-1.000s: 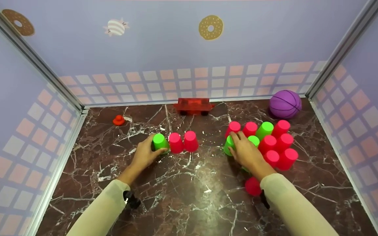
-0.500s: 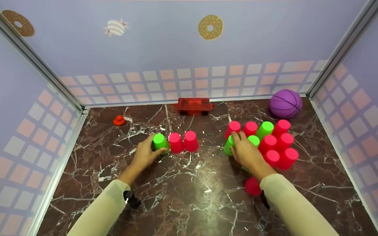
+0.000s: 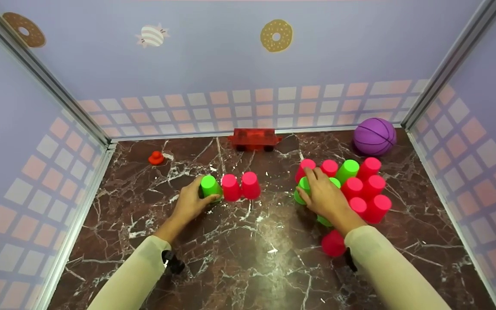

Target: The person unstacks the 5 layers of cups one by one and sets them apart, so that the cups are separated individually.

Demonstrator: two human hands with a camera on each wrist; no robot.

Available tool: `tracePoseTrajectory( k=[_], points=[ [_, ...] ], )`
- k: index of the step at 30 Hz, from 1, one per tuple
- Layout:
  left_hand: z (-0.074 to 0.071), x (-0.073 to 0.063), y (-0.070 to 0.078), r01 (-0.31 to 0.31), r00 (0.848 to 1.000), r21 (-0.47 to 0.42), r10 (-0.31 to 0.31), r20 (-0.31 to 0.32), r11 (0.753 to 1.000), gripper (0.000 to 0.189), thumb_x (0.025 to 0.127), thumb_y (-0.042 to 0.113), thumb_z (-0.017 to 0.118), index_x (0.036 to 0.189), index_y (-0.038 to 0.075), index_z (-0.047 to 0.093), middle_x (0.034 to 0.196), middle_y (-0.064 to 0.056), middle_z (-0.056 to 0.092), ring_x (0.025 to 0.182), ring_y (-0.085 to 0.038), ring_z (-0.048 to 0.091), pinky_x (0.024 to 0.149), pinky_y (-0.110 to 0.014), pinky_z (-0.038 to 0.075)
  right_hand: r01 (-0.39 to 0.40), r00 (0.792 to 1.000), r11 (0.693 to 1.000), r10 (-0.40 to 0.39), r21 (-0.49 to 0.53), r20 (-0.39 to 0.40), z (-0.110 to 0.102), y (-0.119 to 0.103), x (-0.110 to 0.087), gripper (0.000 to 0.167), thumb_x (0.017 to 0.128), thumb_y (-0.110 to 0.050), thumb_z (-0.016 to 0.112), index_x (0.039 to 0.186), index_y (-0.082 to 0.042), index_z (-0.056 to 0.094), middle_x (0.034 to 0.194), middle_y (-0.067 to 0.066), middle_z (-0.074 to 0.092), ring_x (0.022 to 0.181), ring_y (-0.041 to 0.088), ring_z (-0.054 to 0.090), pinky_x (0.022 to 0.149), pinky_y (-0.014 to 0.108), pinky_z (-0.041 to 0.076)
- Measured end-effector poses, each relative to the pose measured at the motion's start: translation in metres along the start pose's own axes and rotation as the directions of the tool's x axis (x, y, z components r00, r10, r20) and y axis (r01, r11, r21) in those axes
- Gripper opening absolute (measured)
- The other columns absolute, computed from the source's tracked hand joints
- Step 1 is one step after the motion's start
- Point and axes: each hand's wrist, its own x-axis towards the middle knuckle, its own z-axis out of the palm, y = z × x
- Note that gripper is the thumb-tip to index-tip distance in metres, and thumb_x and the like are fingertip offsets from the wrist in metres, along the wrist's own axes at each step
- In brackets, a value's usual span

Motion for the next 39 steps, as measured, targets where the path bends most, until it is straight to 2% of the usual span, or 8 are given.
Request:
tracePoseTrajectory(
  k=[5,8,10,15,18,27,34,39],
  points=[
    [0.000,-0.002,-0.002,-0.031,0.999,0.006,0.031,-0.033,0.999,0.078,0.080,0.051,0.094,0.143,0.015,0.066,0.126,-0.009,0.080,0.114,-0.031,0.078,0.099,-0.047,0.062,0.001,1.000,1.000,-0.001,-0.017,0.013,-0.004,-0.009,0.006,0.064,0.106,-0.031,0.073,0.155,0.004,0.050,0.143,0.036,0.060,0.114,0.058,0.070,0.092,0.071,0.060],
    [0.002,-0.002,-0.005,-0.038,0.999,0.011,0.039,-0.037,0.999,0.078,0.079,0.051,0.095,0.142,0.015,0.066,0.125,-0.009,0.080,0.113,-0.032,0.078,0.099,-0.048,0.062,0.016,1.000,0.999,-0.016,-0.029,0.002,-0.003,-0.015,0.011,0.065,0.107,-0.035,0.072,0.157,0.001,0.052,0.150,0.034,0.060,0.130,0.056,0.065,0.098,0.071,0.059],
    [0.003,-0.002,-0.006,-0.034,0.999,0.012,0.034,-0.033,0.999,0.078,0.080,0.050,0.095,0.143,0.015,0.066,0.126,-0.010,0.080,0.114,-0.032,0.078,0.099,-0.049,0.062,0.033,0.999,0.999,-0.033,-0.037,-0.013,-0.001,-0.019,0.015,0.064,0.107,-0.036,0.073,0.156,0.000,0.053,0.149,0.031,0.061,0.134,0.052,0.064,0.099,0.069,0.059],
    [0.004,-0.003,-0.005,-0.018,1.000,0.014,0.018,-0.025,1.000,0.080,0.080,0.048,0.096,0.146,0.014,0.065,0.132,-0.012,0.079,0.119,-0.035,0.077,0.103,-0.051,0.062,0.071,0.996,0.996,-0.073,-0.052,-0.041,0.008,-0.031,0.027,0.063,0.105,-0.037,0.075,0.153,0.001,0.057,0.142,0.028,0.064,0.127,0.049,0.067,0.097,0.064,0.062],
    [0.004,-0.004,-0.003,-0.016,1.000,0.012,0.017,-0.022,1.000,0.081,0.081,0.047,0.096,0.147,0.013,0.065,0.133,-0.012,0.078,0.120,-0.035,0.077,0.105,-0.050,0.061,0.075,0.997,0.996,-0.077,-0.051,-0.030,0.014,-0.041,0.035,0.065,0.105,-0.038,0.075,0.154,0.000,0.057,0.142,0.028,0.064,0.125,0.049,0.069,0.093,0.064,0.063],
    [0.003,-0.001,-0.002,-0.013,1.000,-0.004,0.013,-0.013,1.000,0.081,0.080,0.049,0.095,0.146,0.014,0.065,0.133,-0.011,0.079,0.121,-0.034,0.077,0.105,-0.050,0.061,0.128,0.992,0.991,-0.128,-0.042,-0.001,0.039,-0.072,0.056,0.066,0.105,-0.038,0.075,0.155,0.000,0.057,0.141,0.026,0.066,0.126,0.046,0.070,0.100,0.060,0.062],
    [0.004,0.002,-0.003,0.018,1.000,-0.008,-0.018,0.006,1.000,0.079,0.080,0.051,0.095,0.145,0.016,0.067,0.131,-0.008,0.079,0.121,-0.031,0.077,0.105,-0.048,0.061,0.129,0.990,0.991,-0.130,0.021,0.045,0.060,-0.088,0.065,0.067,0.106,-0.038,0.074,0.156,0.002,0.055,0.140,0.026,0.066,0.121,0.046,0.072,0.104,0.060,0.060],
    [0.003,0.001,-0.003,0.027,1.000,-0.012,-0.027,0.015,1.000,0.080,0.081,0.053,0.094,0.147,0.018,0.065,0.136,-0.008,0.078,0.125,-0.032,0.076,0.109,-0.049,0.060,0.140,0.990,0.988,-0.141,0.059,0.011,0.072,-0.095,0.068,0.065,0.103,-0.032,0.079,0.152,0.004,0.058,0.133,0.026,0.068,0.108,0.046,0.075,0.098,0.060,0.062]
  ],
)
